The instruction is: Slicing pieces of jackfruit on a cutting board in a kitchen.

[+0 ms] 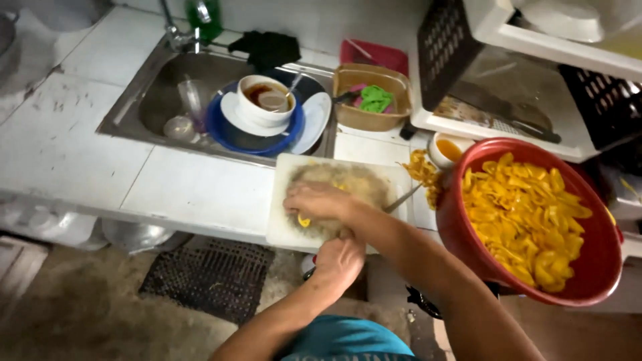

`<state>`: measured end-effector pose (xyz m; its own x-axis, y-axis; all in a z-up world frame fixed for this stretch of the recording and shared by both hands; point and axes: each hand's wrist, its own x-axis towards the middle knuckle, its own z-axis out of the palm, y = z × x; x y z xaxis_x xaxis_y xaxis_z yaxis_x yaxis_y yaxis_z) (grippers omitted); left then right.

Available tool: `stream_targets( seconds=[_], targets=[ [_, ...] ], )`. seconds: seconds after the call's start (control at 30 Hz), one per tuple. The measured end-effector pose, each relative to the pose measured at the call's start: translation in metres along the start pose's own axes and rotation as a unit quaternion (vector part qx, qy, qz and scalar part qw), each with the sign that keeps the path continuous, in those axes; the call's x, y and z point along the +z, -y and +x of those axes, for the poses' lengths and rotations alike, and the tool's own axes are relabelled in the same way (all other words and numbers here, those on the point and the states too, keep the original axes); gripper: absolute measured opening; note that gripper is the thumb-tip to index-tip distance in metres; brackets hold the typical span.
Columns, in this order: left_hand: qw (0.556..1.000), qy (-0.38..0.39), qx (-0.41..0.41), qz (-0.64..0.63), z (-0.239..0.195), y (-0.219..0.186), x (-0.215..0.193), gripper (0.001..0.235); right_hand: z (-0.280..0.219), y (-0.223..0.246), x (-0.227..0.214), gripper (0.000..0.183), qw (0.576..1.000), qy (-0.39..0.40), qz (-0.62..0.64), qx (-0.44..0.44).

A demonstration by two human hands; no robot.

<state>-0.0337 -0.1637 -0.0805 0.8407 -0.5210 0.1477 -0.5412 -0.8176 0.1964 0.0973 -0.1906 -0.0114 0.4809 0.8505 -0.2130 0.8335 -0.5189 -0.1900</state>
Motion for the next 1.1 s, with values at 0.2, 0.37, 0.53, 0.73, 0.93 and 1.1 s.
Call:
stream_targets(
  seconds=[0.2,0.37,0.53,0.73,0.93,1.1],
  targets=[
    [0.999,0.015,-0.015,-0.042,-0.020,0.015,-0.013,0.023,-0.015,-0.041,0.055,0.019,0.991,-0.108,-0.071,-0.031],
    [0.994,0.034,-0.033,-0.101,-0.029,0.033,-0.012,0.018,-0.110,0.003,-0.022,0.025,0.946,-0.177,0.174,0.207],
    [0.974,0.055,-0.076,-0.205,-0.026,0.043,-0.059,0.017,-0.187,0.016,0.022,0.018,0.818,-0.357,0.221,0.392],
    [0.978,0.037,-0.094,-0.182,-0.032,0.029,-0.067,0.027,-0.171,0.019,0.107,0.022,0.710,-0.450,0.287,0.460],
    [0.993,0.032,-0.043,-0.102,-0.036,0.013,-0.059,0.022,-0.171,0.009,0.115,0.023,0.708,-0.446,0.241,0.491],
    [0.999,0.010,-0.030,-0.005,-0.038,0.005,-0.052,0.013,-0.173,0.012,0.108,0.022,0.718,-0.452,0.262,0.460]
  ],
)
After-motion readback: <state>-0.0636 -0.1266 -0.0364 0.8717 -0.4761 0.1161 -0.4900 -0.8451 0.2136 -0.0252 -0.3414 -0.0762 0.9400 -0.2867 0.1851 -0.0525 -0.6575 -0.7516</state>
